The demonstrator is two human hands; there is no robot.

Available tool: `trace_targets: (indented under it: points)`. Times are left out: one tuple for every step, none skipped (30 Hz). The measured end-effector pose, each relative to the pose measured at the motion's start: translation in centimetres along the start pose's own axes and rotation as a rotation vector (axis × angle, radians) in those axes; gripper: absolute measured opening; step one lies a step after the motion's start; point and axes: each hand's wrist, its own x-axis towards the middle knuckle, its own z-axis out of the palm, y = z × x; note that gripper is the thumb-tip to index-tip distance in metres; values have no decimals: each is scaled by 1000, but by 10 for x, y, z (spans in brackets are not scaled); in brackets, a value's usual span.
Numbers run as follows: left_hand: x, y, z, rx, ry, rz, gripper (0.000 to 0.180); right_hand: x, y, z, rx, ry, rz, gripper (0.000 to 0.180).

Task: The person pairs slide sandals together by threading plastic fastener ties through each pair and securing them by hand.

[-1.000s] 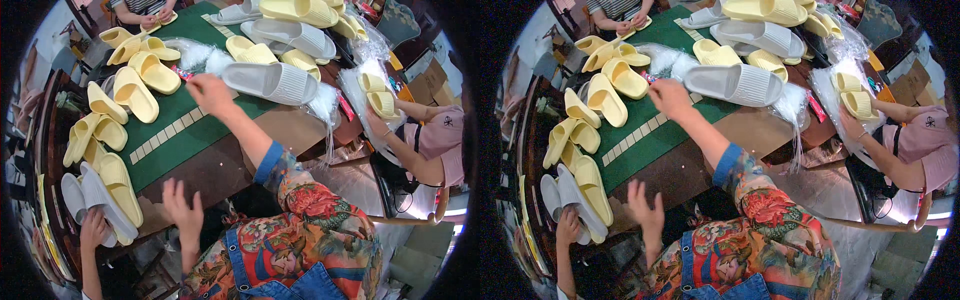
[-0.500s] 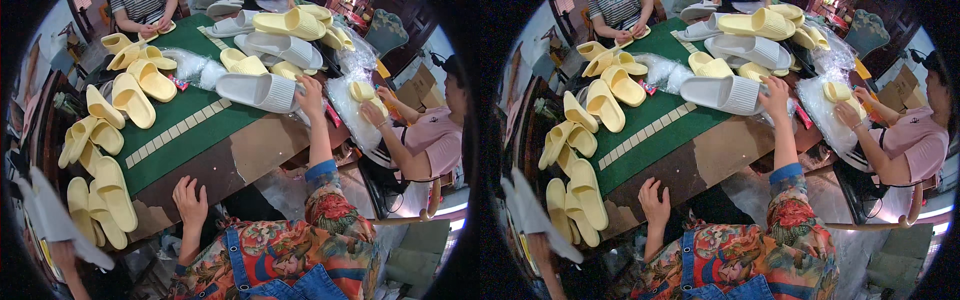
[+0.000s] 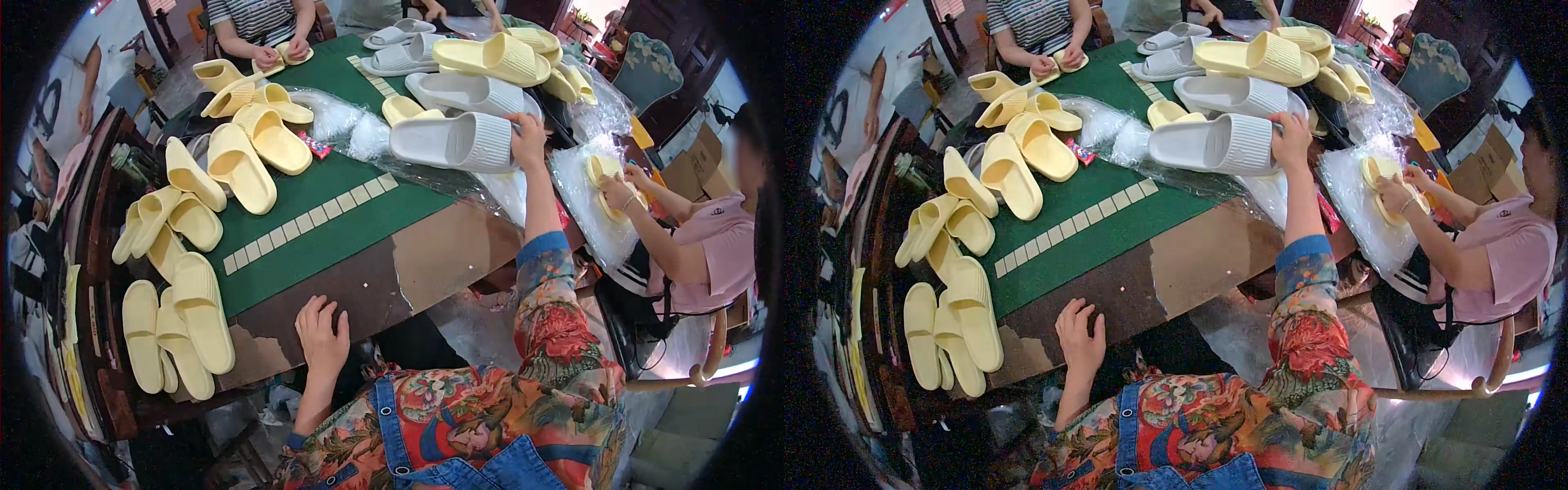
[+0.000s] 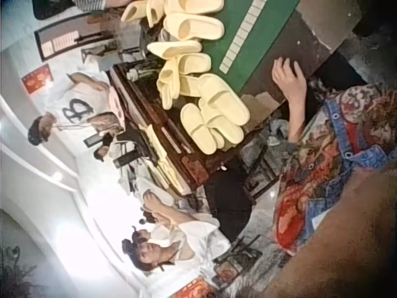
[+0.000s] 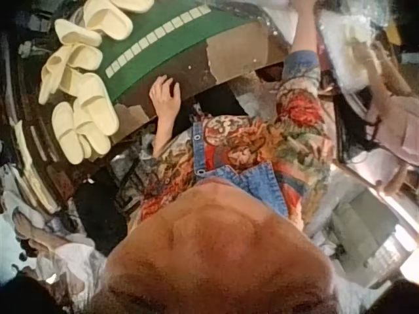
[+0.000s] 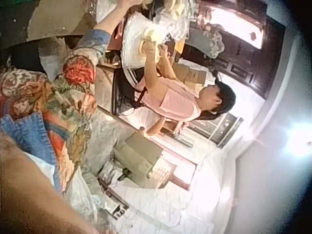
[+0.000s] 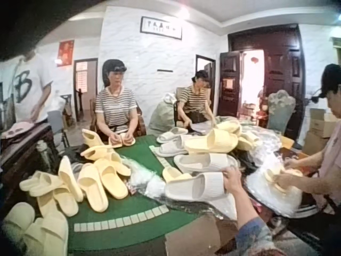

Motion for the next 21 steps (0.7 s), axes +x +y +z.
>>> trace_targets:
  points:
    - [-1,-2,-1,5,10,-8,24,-3,-23,-4,8,-1,-10,17]
    - [-2,-3,-1,9,6,-6,23,-12,-46,-9,-87,23,-35,16]
    - [-3,-4,-2,25,8,-13,22,-21,-74,-13,-168,45,-65,16]
    - [-1,-4,0,13,16,-9,22,-31,-96,-30,-165,49,-90,17]
    - [-3,-6,-2,-58,29,-50,22,-43,-117,-34,-130,41,-120,18]
    - [-6,-9,-4,-127,44,-92,22,-54,-133,-36,-59,-13,-135,19]
    - [-6,-10,-6,-123,50,-98,22,-64,-146,-42,-4,-61,-144,20]
    - [-3,-12,-8,-268,153,-151,19,-74,-159,-46,103,-109,-158,22]
    - [-1,-14,-10,-411,257,-204,17,-83,-169,-47,210,-158,-172,23]
    - [0,-19,-5,-664,372,-340,15,-91,-175,-43,350,-254,-210,23]
    - [-2,-24,-9,-920,382,-595,16,-97,-181,-37,492,-351,-249,24]
    - [-1,-32,-14,-1016,452,-658,17,-97,-196,-34,583,-499,-323,22]
    - [2,-39,-19,-1118,517,-715,18,-95,-210,-33,665,-644,-397,20]
    - [6,-44,-27,-951,520,-706,19,-98,-216,-22,718,-755,-487,17]
    - [12,-44,-38,-860,552,-647,23,-96,-226,-16,720,-754,-495,17]
    - [16,-50,-45,-803,482,-576,25,-94,-237,-8,749,-863,-573,16]
    - [20,-55,-51,-745,412,-505,28,-91,-248,1,777,-972,-653,16]
    - [21,-57,-55,-685,284,-491,33,-87,-259,10,783,-974,-665,16]
    - [21,-62,-54,-622,158,-478,38,-83,-271,23,802,-1017,-718,15]
    - [19,-62,-51,-628,57,-508,48,-81,-281,35,820,-1060,-771,15]
    - [16,-61,-47,-421,49,-394,54,-78,-290,48,823,-1060,-780,15]
